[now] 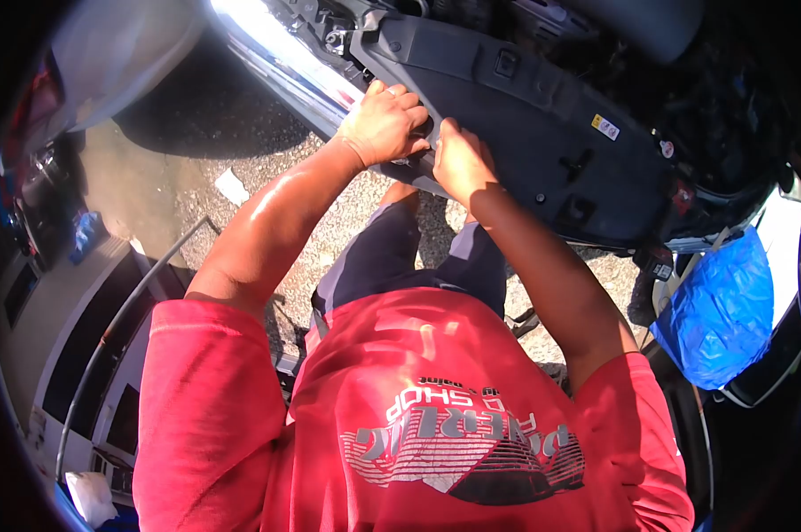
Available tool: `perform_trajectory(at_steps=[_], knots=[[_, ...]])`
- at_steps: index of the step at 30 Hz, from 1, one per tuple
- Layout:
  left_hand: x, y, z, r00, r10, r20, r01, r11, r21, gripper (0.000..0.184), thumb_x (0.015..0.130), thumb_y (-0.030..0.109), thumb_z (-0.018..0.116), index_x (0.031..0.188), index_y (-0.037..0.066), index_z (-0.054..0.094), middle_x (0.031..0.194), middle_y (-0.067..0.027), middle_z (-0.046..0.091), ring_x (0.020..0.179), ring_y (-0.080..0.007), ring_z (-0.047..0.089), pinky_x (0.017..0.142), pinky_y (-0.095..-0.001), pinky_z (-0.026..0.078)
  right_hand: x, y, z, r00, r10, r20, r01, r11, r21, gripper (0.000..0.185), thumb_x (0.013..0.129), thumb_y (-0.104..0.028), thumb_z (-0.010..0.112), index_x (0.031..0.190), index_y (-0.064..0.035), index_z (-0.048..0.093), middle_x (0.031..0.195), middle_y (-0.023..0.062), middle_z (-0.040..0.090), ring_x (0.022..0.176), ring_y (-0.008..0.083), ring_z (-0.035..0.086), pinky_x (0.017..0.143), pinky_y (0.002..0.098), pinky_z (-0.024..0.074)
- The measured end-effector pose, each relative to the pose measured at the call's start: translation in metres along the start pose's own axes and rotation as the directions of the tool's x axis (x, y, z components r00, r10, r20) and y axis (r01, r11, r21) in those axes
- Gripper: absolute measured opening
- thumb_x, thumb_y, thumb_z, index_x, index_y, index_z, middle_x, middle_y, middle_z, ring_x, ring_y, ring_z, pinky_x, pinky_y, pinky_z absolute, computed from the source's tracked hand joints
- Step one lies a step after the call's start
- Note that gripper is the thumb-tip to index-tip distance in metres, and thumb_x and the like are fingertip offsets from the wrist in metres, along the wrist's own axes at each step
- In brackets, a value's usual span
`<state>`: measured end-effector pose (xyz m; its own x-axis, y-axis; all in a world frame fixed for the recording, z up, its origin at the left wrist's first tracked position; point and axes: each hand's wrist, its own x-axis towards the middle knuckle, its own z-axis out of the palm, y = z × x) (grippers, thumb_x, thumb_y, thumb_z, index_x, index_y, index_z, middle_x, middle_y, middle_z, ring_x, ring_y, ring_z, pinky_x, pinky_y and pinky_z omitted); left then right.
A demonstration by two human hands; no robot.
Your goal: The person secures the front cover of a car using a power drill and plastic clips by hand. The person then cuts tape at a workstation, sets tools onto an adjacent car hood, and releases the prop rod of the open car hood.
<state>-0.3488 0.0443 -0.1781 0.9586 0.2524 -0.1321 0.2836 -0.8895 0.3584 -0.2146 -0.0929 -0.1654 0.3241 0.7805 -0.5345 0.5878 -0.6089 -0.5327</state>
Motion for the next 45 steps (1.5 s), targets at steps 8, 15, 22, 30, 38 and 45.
perform_trajectory(at_steps=[8,15,22,30,38,45], knots=[[-0.002,-0.002,0.004,0.999,0.018,-0.046,-0.019,1.000,-0.015,0.035,0.076,0.046,0.081,0.088,0.016,0.068,0.091,-0.0021,0.060,0.099,-0.0241,0.060,0.086,-0.0431,0.042,0.008,-0.005,0.012,0.988,-0.102,0.114,0.129,0.958,-0.256,0.020,0.092,-0.013,0.065,0.108,-0.0029,0.058,0.106,0.0243,0.073,0.097,0.0437,0.073,0.085,0.0520,0.0593],[-0.002,-0.002,0.005,0.997,0.023,-0.071,-0.023,1.000,-0.011,0.036,0.076,0.046,0.082,0.088,0.015,0.068,0.092,-0.0030,0.061,0.099,-0.0246,0.061,0.086,-0.0428,0.042,0.001,-0.021,0.022,0.956,0.278,-0.095,-0.271,0.959,0.086,0.023,0.096,-0.019,0.064,0.106,0.0006,0.057,0.100,0.0272,0.073,0.096,0.0441,0.073,0.084,0.0519,0.0591],[0.001,-0.001,-0.005,0.998,-0.042,0.046,0.042,0.999,0.008,0.038,0.077,0.049,0.080,0.093,0.015,0.071,0.096,-0.0041,0.066,0.107,-0.0248,0.062,0.093,-0.0418,0.044,0.001,-0.004,0.019,0.961,0.198,-0.192,-0.163,0.969,0.187,0.018,0.094,-0.015,0.063,0.099,0.0023,0.058,0.093,0.0265,0.073,0.093,0.0465,0.072,0.081,0.0511,0.0586],[0.001,0.005,-0.008,0.994,-0.084,0.075,0.087,0.996,-0.030,0.046,0.087,0.057,0.070,0.093,0.012,0.073,0.097,-0.0050,0.066,0.106,-0.0256,0.061,0.094,-0.0416,0.043,-0.058,0.094,-0.043,0.940,0.198,0.278,-0.336,0.388,0.859,0.013,0.098,-0.001,0.061,0.110,-0.0012,0.058,0.082,0.0085,0.067,0.066,0.0123,0.064,0.065,0.0289,0.0567],[0.009,0.016,-0.006,0.992,-0.113,0.056,0.110,0.993,0.050,0.034,0.080,0.043,0.081,0.088,0.012,0.072,0.093,-0.0051,0.066,0.103,-0.0253,0.062,0.089,-0.0405,0.042,-0.127,0.200,-0.102,0.906,0.412,0.097,-0.211,0.242,0.947,0.014,0.101,-0.003,0.057,0.113,-0.0044,0.063,0.083,0.0056,0.064,0.066,0.0120,0.060,0.070,0.0322,0.0574],[0.009,0.017,-0.004,0.992,-0.106,0.063,0.101,0.992,0.069,0.037,0.081,0.044,0.081,0.087,0.010,0.069,0.092,-0.0069,0.063,0.101,-0.0277,0.060,0.088,-0.0417,0.043,-0.105,0.206,-0.119,0.892,0.443,0.091,-0.206,0.219,0.954,0.016,0.097,0.000,0.051,0.105,-0.0010,0.065,0.085,0.0055,0.064,0.072,0.0118,0.065,0.068,0.0281,0.0578]])
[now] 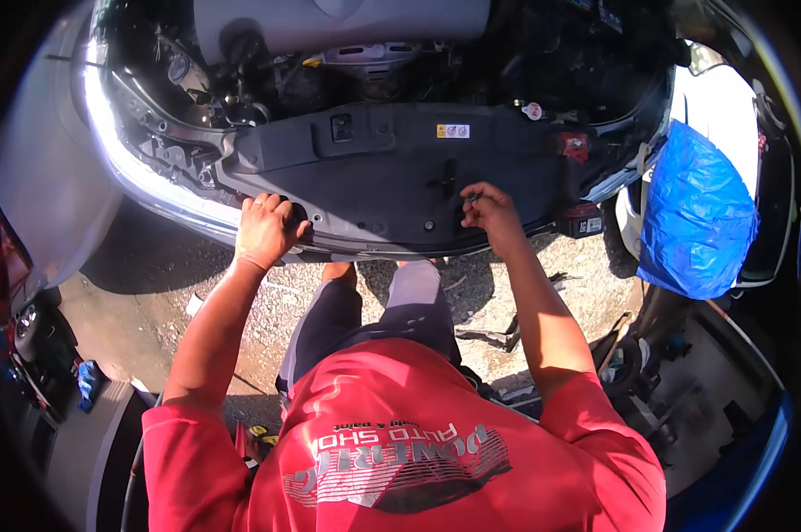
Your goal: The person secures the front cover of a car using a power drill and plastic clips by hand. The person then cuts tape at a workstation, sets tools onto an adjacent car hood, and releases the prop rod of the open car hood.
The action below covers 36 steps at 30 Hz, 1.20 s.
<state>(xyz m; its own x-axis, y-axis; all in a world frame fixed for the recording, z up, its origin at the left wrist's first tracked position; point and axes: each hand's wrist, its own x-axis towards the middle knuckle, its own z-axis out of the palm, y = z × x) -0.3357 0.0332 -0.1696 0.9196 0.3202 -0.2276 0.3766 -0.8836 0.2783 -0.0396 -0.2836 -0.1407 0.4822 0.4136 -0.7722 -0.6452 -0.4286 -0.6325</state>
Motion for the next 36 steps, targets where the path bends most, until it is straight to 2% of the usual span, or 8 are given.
perform_trajectory(at_steps=[5,7,10,13,20,25,31,36], knots=[[0.000,-0.002,0.000,1.000,0.014,0.009,-0.014,1.000,0.020,0.039,0.084,0.046,0.079,0.086,0.010,0.067,0.094,-0.0074,0.062,0.101,-0.0285,0.059,0.089,-0.0420,0.043,0.005,0.036,0.061,0.930,0.013,0.367,0.117,0.937,-0.330,0.018,0.089,0.003,0.053,0.103,-0.0018,0.064,0.093,0.0106,0.065,0.084,0.0179,0.068,0.079,0.0360,0.0579],[0.000,-0.001,0.001,1.000,0.014,0.010,-0.014,0.999,0.029,0.039,0.084,0.047,0.079,0.086,0.010,0.067,0.093,-0.0077,0.061,0.100,-0.0290,0.059,0.089,-0.0420,0.044,-0.010,0.044,0.105,0.891,-0.101,0.443,0.385,0.686,-0.618,0.031,0.087,-0.009,0.067,0.117,-0.0033,0.060,0.105,0.0139,0.063,0.101,0.0245,0.066,0.091,0.0420,0.0535],[0.001,-0.002,0.000,0.999,0.037,0.002,-0.037,0.999,0.034,0.039,0.083,0.047,0.079,0.085,0.010,0.066,0.092,-0.0073,0.061,0.100,-0.0290,0.060,0.088,-0.0423,0.044,-0.024,0.060,0.170,0.795,-0.403,0.454,0.541,0.131,-0.831,0.093,0.074,-0.038,0.089,0.149,-0.0066,0.043,0.122,0.0131,0.055,0.116,0.0304,0.055,0.102,0.0474,0.0429],[0.001,-0.001,-0.001,0.999,0.020,0.026,-0.021,1.000,0.015,0.039,0.083,0.047,0.080,0.084,0.011,0.066,0.091,-0.0070,0.061,0.099,-0.0290,0.060,0.087,-0.0425,0.045,-0.014,0.058,0.205,0.826,-0.336,0.453,0.472,-0.027,-0.881,0.118,0.066,-0.047,0.093,0.159,-0.0064,0.034,0.117,0.0109,0.052,0.111,0.0281,0.052,0.098,0.0476,0.0403],[0.000,0.002,-0.003,1.000,0.031,-0.005,-0.031,1.000,0.002,0.036,0.083,0.044,0.080,0.080,0.012,0.064,0.089,-0.0061,0.061,0.096,-0.0280,0.060,0.085,-0.0419,0.045,0.007,0.065,0.222,0.789,-0.384,0.480,0.515,-0.014,-0.857,0.118,0.063,-0.044,0.093,0.160,-0.0097,0.036,0.115,0.0101,0.050,0.110,0.0288,0.050,0.098,0.0492,0.0356],[-0.006,-0.006,-0.012,0.978,0.195,0.070,-0.196,0.981,0.005,0.067,0.079,0.058,0.078,0.127,0.012,0.065,0.097,-0.0039,0.061,0.096,-0.0263,0.060,0.085,-0.0416,0.045,0.007,0.074,0.221,0.757,-0.454,0.471,0.548,0.049,-0.835,0.103,0.066,-0.041,0.092,0.155,-0.0155,0.046,0.112,0.0061,0.053,0.109,0.0258,0.052,0.098,0.0492,0.0351],[0.006,0.004,-0.025,0.970,0.118,0.214,-0.170,0.955,0.245,0.115,0.069,0.059,0.084,0.164,0.020,0.032,0.155,-0.0093,0.045,0.155,-0.0368,0.026,0.121,-0.0648,0.025,0.003,0.074,0.222,0.760,-0.455,0.464,0.553,0.077,-0.830,0.097,0.067,-0.037,0.092,0.152,-0.0147,0.051,0.112,0.0067,0.054,0.110,0.0266,0.053,0.101,0.0495,0.0347],[0.002,-0.006,-0.018,0.966,0.118,0.228,-0.158,0.973,0.167,0.114,0.067,0.058,0.086,0.163,0.025,0.035,0.155,-0.0059,0.045,0.158,-0.0392,0.020,0.121,-0.0710,0.018,0.001,0.080,0.222,0.734,-0.496,0.464,0.578,0.097,-0.811,0.097,0.068,-0.036,0.091,0.153,-0.0147,0.050,0.112,0.0074,0.054,0.111,0.0278,0.053,0.103,0.0490,0.0343]])
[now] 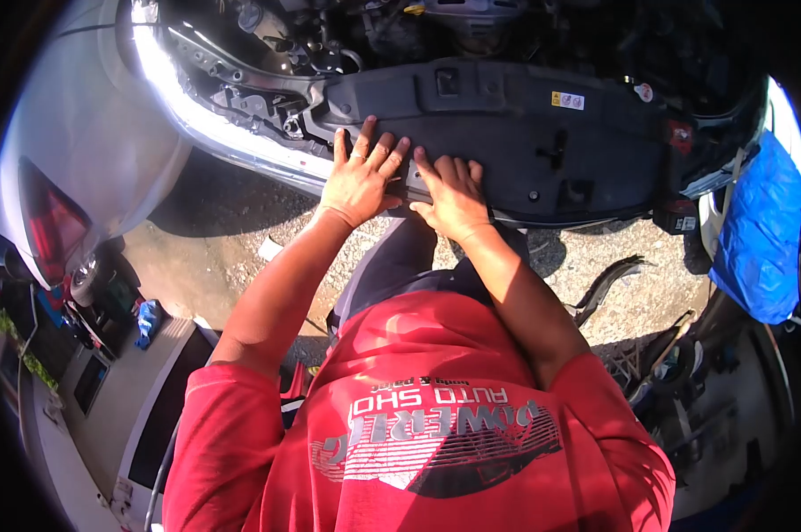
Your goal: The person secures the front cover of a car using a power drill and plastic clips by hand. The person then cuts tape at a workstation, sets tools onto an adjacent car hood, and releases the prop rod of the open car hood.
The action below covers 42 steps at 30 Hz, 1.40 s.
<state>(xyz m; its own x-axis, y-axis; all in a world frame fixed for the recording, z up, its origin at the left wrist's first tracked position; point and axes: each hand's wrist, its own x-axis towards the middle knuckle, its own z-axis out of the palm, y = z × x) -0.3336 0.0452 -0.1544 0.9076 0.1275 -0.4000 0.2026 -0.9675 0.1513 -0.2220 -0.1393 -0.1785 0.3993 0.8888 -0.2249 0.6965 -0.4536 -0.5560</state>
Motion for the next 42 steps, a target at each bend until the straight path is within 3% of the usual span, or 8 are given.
perform_trajectory(at_steps=[10,13,16,20,29,32,36,42], knots=[[0.003,0.001,-0.003,1.000,0.003,-0.008,-0.003,0.999,-0.033,0.108,0.065,0.055,0.088,0.159,0.026,0.043,0.155,-0.0051,0.047,0.157,-0.0384,0.023,0.121,-0.0717,0.019,0.008,0.012,-0.034,0.994,0.053,0.101,-0.060,0.996,0.070,0.081,0.081,-0.038,0.084,0.150,-0.0104,0.051,0.123,0.0145,0.058,0.122,0.0326,0.054,0.103,0.0509,0.0413],[0.002,0.003,-0.005,1.000,-0.016,0.001,0.016,0.999,-0.049,0.110,0.063,0.053,0.090,0.159,0.026,0.044,0.156,-0.0050,0.047,0.158,-0.0370,0.021,0.122,-0.0709,0.017,0.010,0.072,-0.112,0.943,0.180,-0.280,-0.193,0.981,-0.020,0.064,0.085,-0.034,0.080,0.138,-0.0071,0.056,0.118,0.0203,0.059,0.115,0.0402,0.058,0.101,0.0518,0.0455],[0.004,0.005,-0.005,0.999,-0.041,-0.001,0.041,0.997,-0.060,0.111,0.062,0.052,0.091,0.159,0.027,0.043,0.157,-0.0046,0.047,0.158,-0.0367,0.021,0.123,-0.0699,0.018,-0.004,0.166,-0.204,0.684,0.454,-0.570,-0.668,0.704,-0.240,0.067,0.082,-0.029,0.082,0.133,0.0023,0.052,0.125,0.0247,0.056,0.121,0.0446,0.056,0.100,0.0572,0.0487],[0.001,0.001,-0.006,1.000,-0.015,0.009,0.015,0.999,-0.039,0.110,0.064,0.052,0.089,0.160,0.028,0.041,0.156,-0.0047,0.046,0.158,-0.0372,0.021,0.124,-0.0678,0.017,-0.050,0.316,-0.250,0.392,0.823,-0.411,-0.888,0.220,-0.404,0.094,0.073,-0.048,0.077,0.149,-0.0015,0.050,0.146,0.0269,0.055,0.136,0.0509,0.050,0.119,0.0516,0.0360],[-0.002,-0.001,-0.005,0.999,-0.040,-0.027,0.037,0.994,-0.104,0.107,0.067,0.049,0.090,0.160,0.027,0.042,0.156,-0.0041,0.046,0.158,-0.0347,0.022,0.125,-0.0670,0.016,-0.047,0.399,-0.246,0.532,0.842,-0.093,-0.646,0.333,-0.687,0.066,0.081,-0.048,0.065,0.133,-0.0092,0.068,0.131,0.0195,0.070,0.125,0.0401,0.064,0.109,0.0559,0.0456],[-0.004,-0.001,-0.002,0.999,-0.046,-0.024,0.043,0.993,-0.107,0.106,0.067,0.048,0.090,0.160,0.027,0.042,0.156,-0.0040,0.045,0.158,-0.0343,0.022,0.125,-0.0669,0.016,-0.057,0.328,-0.259,0.529,0.840,-0.120,-0.747,0.393,-0.537,0.061,0.082,-0.041,0.069,0.132,-0.0057,0.068,0.128,0.0200,0.071,0.110,0.0359,0.072,0.098,0.0527,0.0519],[-0.005,-0.002,0.001,0.998,-0.042,-0.046,0.037,0.994,-0.100,0.105,0.069,0.047,0.090,0.160,0.028,0.041,0.156,-0.0034,0.045,0.158,-0.0339,0.021,0.125,-0.0672,0.016,-0.105,0.238,-0.265,0.510,0.822,-0.254,-0.723,0.569,0.392,0.047,0.083,-0.011,0.075,0.128,-0.0009,0.064,0.106,0.0100,0.071,0.086,0.0242,0.070,0.079,0.0396,0.0548],[-0.005,-0.001,0.007,0.994,-0.038,-0.104,0.028,0.995,-0.097,0.104,0.068,0.044,0.090,0.159,0.027,0.043,0.154,-0.0033,0.047,0.158,-0.0338,0.022,0.125,-0.0669,0.017,-0.126,0.078,-0.242,0.832,0.487,0.267,-0.539,0.824,0.177,0.043,0.085,-0.009,0.068,0.127,-0.0009,0.063,0.103,0.0101,0.070,0.086,0.0208,0.068,0.079,0.0376,0.0549]])
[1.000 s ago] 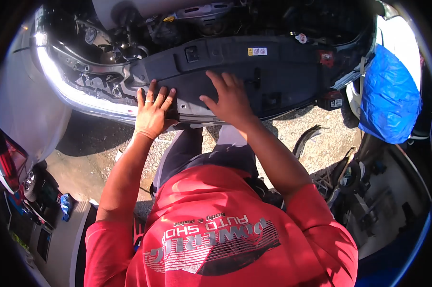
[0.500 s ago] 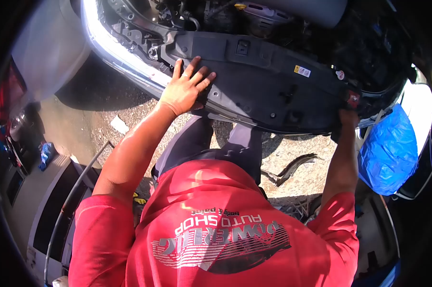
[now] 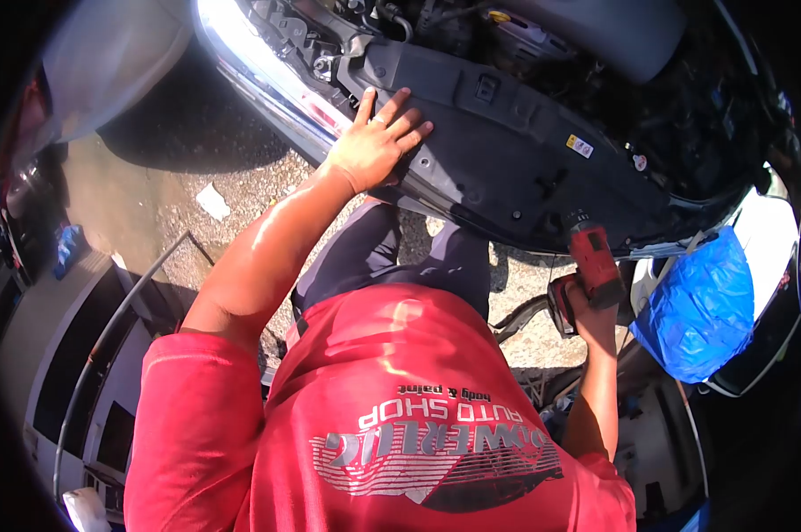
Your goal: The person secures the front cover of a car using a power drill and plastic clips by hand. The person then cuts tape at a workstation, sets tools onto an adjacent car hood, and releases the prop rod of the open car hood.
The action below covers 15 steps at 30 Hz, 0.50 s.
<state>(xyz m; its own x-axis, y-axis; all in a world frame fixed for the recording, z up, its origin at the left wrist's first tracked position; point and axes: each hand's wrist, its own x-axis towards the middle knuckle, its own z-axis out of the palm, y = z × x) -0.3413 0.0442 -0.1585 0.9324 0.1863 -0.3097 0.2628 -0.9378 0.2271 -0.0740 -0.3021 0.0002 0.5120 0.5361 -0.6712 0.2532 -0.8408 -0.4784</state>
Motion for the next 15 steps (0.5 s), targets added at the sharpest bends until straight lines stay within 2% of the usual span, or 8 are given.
perform_trajectory(at_steps=[3,6,8,10,12,13,14,15], knots=[[-0.011,-0.001,-0.001,1.000,-0.015,0.013,0.016,1.000,-0.027,0.106,0.065,0.042,0.091,0.159,0.026,0.043,0.156,-0.0038,0.048,0.159,-0.0339,0.022,0.125,-0.0669,0.018,0.001,-0.054,0.056,0.974,-0.106,0.198,0.121,0.990,-0.065,0.043,0.084,-0.010,0.068,0.127,-0.0028,0.063,0.107,0.0184,0.071,0.096,0.0321,0.070,0.084,0.0412,0.0556],[0.001,0.002,-0.005,1.000,-0.020,0.013,0.021,0.999,-0.049,0.107,0.064,0.040,0.092,0.158,0.025,0.045,0.155,-0.0048,0.048,0.158,-0.0343,0.022,0.125,-0.0668,0.018,0.005,-0.032,0.094,0.962,-0.264,0.072,0.265,0.964,-0.005,0.042,0.084,-0.012,0.070,0.124,-0.0029,0.063,0.108,0.0205,0.069,0.100,0.0404,0.069,0.086,0.0435,0.0560],[0.000,0.003,-0.012,0.999,-0.012,0.033,0.014,0.998,-0.062,0.108,0.062,0.041,0.093,0.158,0.025,0.044,0.155,-0.0055,0.048,0.159,-0.0358,0.021,0.126,-0.0660,0.017,0.010,-0.019,0.107,0.957,-0.289,0.030,0.291,0.954,-0.067,0.033,0.082,-0.010,0.074,0.114,-0.0021,0.068,0.106,0.0171,0.071,0.097,0.0322,0.071,0.085,0.0408,0.0571],[0.001,0.002,-0.012,1.000,-0.012,0.027,0.013,0.998,-0.059,0.109,0.062,0.041,0.093,0.158,0.025,0.044,0.155,-0.0057,0.048,0.159,-0.0362,0.021,0.127,-0.0660,0.016,0.006,-0.014,0.105,0.986,-0.159,-0.053,0.162,0.986,0.040,0.042,0.083,-0.008,0.072,0.124,-0.0010,0.062,0.107,0.0163,0.071,0.097,0.0306,0.072,0.084,0.0387,0.0579],[0.002,0.003,-0.012,0.999,-0.015,0.049,0.018,0.998,-0.055,0.109,0.061,0.040,0.092,0.158,0.025,0.044,0.155,-0.0062,0.048,0.159,-0.0365,0.021,0.126,-0.0670,0.016,0.004,0.000,0.096,0.975,-0.220,-0.027,0.214,0.966,-0.146,0.047,0.083,-0.007,0.072,0.128,-0.0010,0.059,0.108,0.0158,0.071,0.097,0.0289,0.072,0.083,0.0373,0.0577],[0.002,0.003,-0.011,0.999,-0.014,0.043,0.017,0.998,-0.067,0.109,0.062,0.040,0.092,0.158,0.025,0.044,0.154,-0.0070,0.049,0.159,-0.0369,0.021,0.126,-0.0677,0.015,0.001,0.007,0.094,0.995,-0.089,0.040,0.090,0.996,-0.021,0.038,0.087,-0.018,0.069,0.121,-0.0036,0.063,0.114,0.0211,0.065,0.107,0.0399,0.064,0.094,0.0451,0.0529],[0.001,0.000,0.003,0.999,0.005,-0.054,-0.007,0.999,-0.035,0.109,0.063,0.040,0.092,0.159,0.024,0.043,0.154,-0.0078,0.048,0.159,-0.0374,0.020,0.126,-0.0678,0.015,0.003,0.017,0.094,0.996,-0.087,0.029,0.087,0.996,-0.019,0.038,0.087,-0.018,0.069,0.121,-0.0036,0.063,0.114,0.0211,0.065,0.107,0.0399,0.064,0.094,0.0451,0.0529],[0.001,0.002,-0.003,1.000,-0.002,-0.005,0.002,0.999,-0.045,0.109,0.064,0.041,0.091,0.159,0.024,0.043,0.154,-0.0082,0.048,0.159,-0.0375,0.020,0.126,-0.0677,0.015,0.005,0.023,0.095,0.991,-0.133,0.002,0.133,0.991,0.003,0.037,0.087,-0.018,0.068,0.121,-0.0039,0.063,0.114,0.0209,0.065,0.107,0.0395,0.063,0.095,0.0447,0.0522]])
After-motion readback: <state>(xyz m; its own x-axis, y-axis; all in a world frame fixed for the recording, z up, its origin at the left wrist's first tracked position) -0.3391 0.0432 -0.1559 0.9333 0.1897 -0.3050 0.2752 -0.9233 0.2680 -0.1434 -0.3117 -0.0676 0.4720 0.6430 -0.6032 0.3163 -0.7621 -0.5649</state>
